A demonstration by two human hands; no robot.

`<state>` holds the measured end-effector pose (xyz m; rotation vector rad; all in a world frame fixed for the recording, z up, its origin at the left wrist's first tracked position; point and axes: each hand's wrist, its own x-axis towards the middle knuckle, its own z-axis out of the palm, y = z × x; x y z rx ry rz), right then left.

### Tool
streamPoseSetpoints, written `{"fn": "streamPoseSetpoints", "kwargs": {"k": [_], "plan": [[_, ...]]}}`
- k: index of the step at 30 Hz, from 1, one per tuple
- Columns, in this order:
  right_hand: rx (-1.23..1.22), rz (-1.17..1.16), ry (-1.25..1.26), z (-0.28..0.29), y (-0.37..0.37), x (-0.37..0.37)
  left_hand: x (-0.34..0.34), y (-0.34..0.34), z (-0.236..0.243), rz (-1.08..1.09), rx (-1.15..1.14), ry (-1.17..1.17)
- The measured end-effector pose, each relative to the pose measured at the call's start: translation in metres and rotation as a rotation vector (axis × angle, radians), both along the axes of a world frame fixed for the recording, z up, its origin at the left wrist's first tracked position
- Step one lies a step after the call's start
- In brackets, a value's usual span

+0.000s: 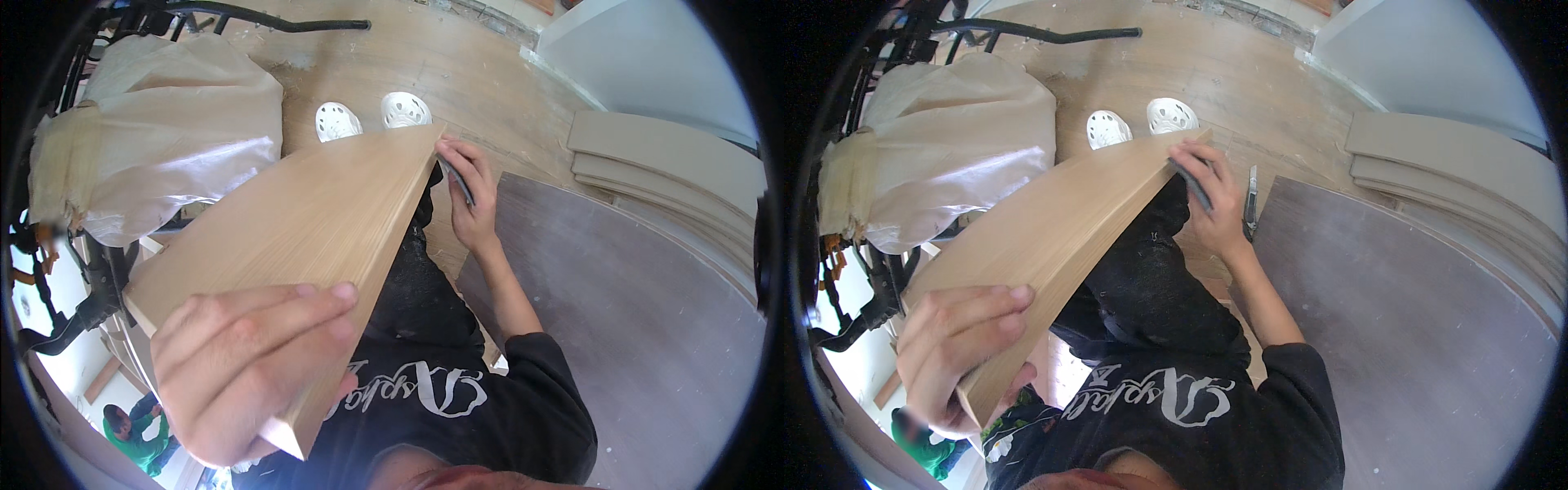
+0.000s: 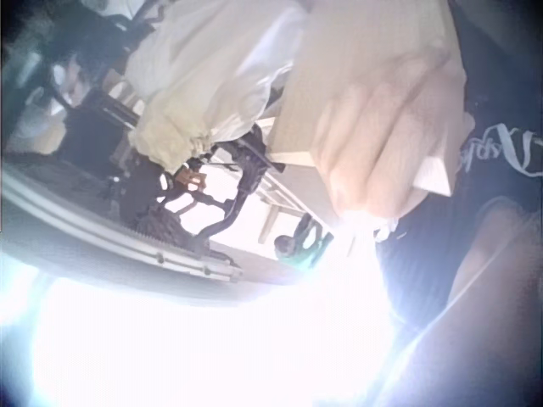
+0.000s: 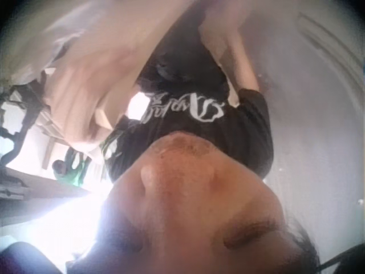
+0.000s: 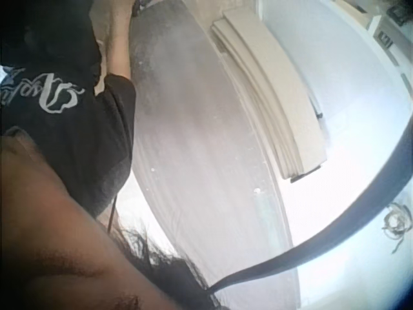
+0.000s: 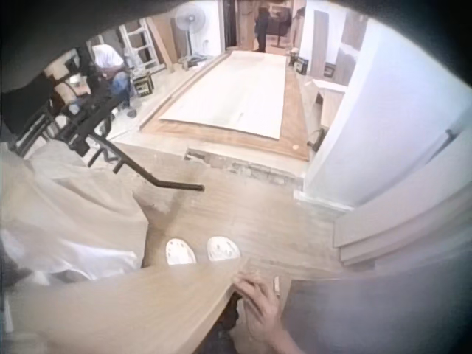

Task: The person uses a metal file and sandpaper to shape and smooth the edges of a curved wooden piece. They repeatedly file the edges, then sand the surfaces and edges, rotating the piece to work on different sides.

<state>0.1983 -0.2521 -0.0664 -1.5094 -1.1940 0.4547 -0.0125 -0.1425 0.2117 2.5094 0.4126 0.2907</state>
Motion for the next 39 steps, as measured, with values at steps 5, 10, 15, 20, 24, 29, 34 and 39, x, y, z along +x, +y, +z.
{"fn": "streamPoseSetpoints", "kwargs": {"k": [5, 10, 15, 20, 24, 29, 34, 39], "plan": [[0.170, 0.106, -0.087, 0.040, 0.009, -0.005, 0.000, -0.007, 0.008, 0.027, 0.026, 0.094], [0.139, 0.175, -0.084, 0.056, 0.005, -0.017, -0.008, -0.009, 0.014, 0.083, -0.012, 0.059], [0.130, 0.167, -0.074, 0.081, 0.005, -0.030, -0.010, -0.013, 0.015, 0.111, -0.033, 0.061], [-0.005, 0.127, -0.095, 0.097, 0.002, -0.032, -0.008, -0.017, -0.002, 0.149, -0.030, -0.067], [0.110, 0.145, -0.092, 0.105, 0.002, -0.036, -0.007, -0.019, -0.008, 0.169, -0.028, -0.144], [0.028, 0.067, -0.102, 0.113, 0.011, -0.038, 0.001, -0.030, -0.009, 0.360, 0.302, 0.016], [0.103, 0.111, -0.135, 0.112, 0.004, -0.039, 0.002, -0.031, -0.031, 0.410, 0.467, -0.143], [0.125, 0.102, -0.141, 0.109, -0.004, -0.043, -0.002, -0.032, -0.032, 0.423, 0.474, -0.078]]}}
